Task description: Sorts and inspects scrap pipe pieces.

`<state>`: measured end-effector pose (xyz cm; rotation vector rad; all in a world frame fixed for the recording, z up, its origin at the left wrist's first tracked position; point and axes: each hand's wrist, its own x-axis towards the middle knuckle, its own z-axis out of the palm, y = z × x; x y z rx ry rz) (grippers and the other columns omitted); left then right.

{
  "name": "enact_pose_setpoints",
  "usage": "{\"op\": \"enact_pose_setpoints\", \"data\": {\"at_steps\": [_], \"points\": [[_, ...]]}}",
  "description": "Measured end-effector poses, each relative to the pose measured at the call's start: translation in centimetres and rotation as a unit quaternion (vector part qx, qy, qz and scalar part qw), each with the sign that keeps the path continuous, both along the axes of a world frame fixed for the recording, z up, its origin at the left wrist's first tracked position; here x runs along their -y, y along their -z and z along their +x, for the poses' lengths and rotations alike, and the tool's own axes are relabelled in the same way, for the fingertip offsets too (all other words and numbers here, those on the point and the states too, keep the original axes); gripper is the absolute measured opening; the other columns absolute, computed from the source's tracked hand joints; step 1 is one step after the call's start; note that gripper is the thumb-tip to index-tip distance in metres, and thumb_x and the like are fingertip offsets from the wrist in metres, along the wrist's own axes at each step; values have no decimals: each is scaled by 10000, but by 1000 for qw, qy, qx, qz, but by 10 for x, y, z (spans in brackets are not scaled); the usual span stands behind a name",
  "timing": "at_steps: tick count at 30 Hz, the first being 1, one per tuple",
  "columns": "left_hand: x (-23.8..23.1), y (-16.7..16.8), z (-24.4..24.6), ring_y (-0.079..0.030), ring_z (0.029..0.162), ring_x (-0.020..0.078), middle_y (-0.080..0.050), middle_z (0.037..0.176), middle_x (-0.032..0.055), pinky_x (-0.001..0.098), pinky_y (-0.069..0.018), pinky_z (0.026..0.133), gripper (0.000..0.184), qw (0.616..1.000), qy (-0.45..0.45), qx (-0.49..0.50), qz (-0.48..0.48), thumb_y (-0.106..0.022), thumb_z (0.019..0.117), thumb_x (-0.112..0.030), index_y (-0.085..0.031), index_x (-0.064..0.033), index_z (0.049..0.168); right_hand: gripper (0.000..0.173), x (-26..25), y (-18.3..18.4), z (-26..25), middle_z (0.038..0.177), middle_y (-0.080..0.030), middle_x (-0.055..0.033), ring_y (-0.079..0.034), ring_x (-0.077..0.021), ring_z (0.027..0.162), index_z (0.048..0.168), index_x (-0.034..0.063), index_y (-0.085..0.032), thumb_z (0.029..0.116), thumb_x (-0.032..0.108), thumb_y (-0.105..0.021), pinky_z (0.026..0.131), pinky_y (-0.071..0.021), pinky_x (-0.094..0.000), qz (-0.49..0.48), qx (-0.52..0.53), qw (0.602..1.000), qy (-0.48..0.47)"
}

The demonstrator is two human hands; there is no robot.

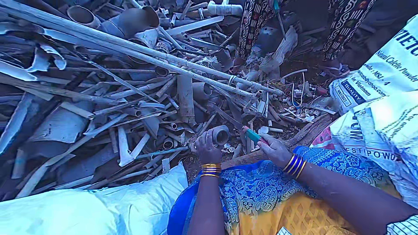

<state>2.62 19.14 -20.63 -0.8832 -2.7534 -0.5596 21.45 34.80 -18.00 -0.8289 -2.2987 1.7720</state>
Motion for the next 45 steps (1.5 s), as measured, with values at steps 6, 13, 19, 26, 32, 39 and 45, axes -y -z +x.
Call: {"op": "enact_pose_setpoints", "data": {"at_steps": [6,13,19,26,32,39,45], "points": [[5,16,-1,-630,1175,477,-711,1238,194,718,-338,1005,480,986,61,-143,64,-750,780,-195,-733,-89,1248,453,4,-9,-2,1130,-654,-173,-626,-199,929,1485,-4,-457,1089,215,-429,863,-502,-382,2,32,999,-42],[4,19,1,-666,1122,421,-738,1180,155,660,-391,972,401,968,78,-227,77,-733,809,-254,-766,-147,1194,395,-5,0,-2,788,-513,34,-487,-8,609,1369,-24,-505,1055,210,-445,599,-457,-194,-53,-81,994,58],[-1,14,2,-635,1182,460,-728,1218,161,692,-370,1008,522,982,44,-174,63,-827,713,-235,-758,-107,1214,366,-7,4,-5,770,-513,9,-501,-50,593,1354,-18,-522,1082,202,-416,589,-467,-229,-58,-27,997,48],[-11,-6,-1,-588,1271,360,-671,1270,236,563,-337,1145,683,945,-157,254,134,-831,853,-414,-624,32,1327,447,-7,-6,-1,1147,-668,-192,-645,-223,971,1467,-10,-490,1081,209,-439,897,-507,-387,57,29,997,-53],[-9,6,-11,-618,1118,234,-599,1324,166,395,-527,919,541,671,-248,535,450,-486,1070,-461,-508,-52,1423,543,6,16,0,987,-640,-137,-599,-114,764,1466,-96,-412,1048,250,-426,728,-526,-294,72,-107,987,91],[-9,4,-12,-645,991,214,-618,1264,169,343,-540,828,524,634,-255,567,460,-498,1070,-439,-490,-54,1426,509,12,14,-1,921,-587,-65,-539,-95,700,1470,-24,-422,1045,256,-419,675,-488,-290,9,-46,999,-14],[-7,7,-6,-574,1240,250,-606,1343,188,426,-457,1044,449,688,-228,495,479,-650,1016,-266,-564,24,1347,506,15,2,2,1249,-652,-274,-645,-391,1159,1534,-24,-394,1095,226,-418,1033,-468,-530,123,96,980,-125]]}}
